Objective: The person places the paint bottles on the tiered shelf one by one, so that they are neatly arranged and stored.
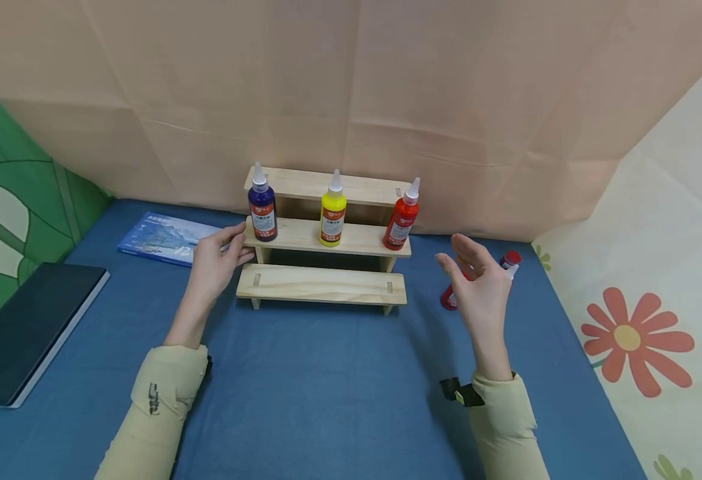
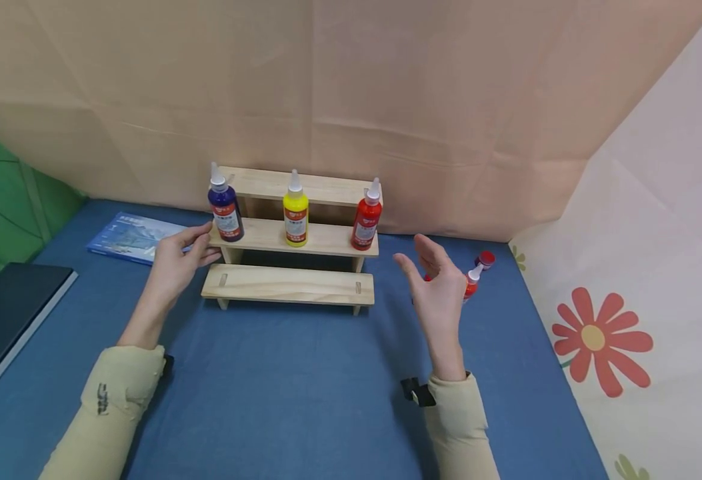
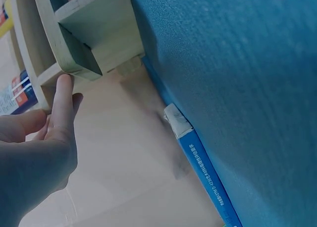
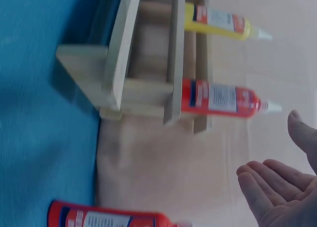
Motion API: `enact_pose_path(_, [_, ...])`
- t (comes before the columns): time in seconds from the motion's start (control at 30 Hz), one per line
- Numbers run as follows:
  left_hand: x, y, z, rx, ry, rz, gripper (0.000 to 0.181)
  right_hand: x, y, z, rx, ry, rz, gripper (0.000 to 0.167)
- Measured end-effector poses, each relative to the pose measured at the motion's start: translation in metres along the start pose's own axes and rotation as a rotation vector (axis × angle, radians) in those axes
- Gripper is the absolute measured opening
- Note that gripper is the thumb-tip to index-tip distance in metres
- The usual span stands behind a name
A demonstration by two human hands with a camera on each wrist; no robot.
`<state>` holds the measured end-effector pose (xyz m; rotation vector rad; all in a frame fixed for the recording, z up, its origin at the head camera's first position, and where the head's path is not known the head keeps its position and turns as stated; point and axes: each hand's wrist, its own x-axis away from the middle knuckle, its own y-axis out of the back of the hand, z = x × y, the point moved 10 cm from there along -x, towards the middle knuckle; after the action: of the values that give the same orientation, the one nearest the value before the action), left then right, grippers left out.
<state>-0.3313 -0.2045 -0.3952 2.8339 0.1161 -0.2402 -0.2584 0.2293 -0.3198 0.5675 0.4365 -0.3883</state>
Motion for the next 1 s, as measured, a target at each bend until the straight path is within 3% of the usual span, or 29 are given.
enact_pose_path(0.33, [0.0, 0.0, -0.002, -0.007, 0.0, -0.001, 0.044, -0.009, 0.03, -0.025, 0.01, -0.079, -0.076, 0.048])
enact_pose_path(1.0, [0.0, 0.0, 0.001, -0.005, 0.011, 0.001, 0.044, -0.01, 0.033, -0.049, 0.061, -0.144, -0.081, 0.053])
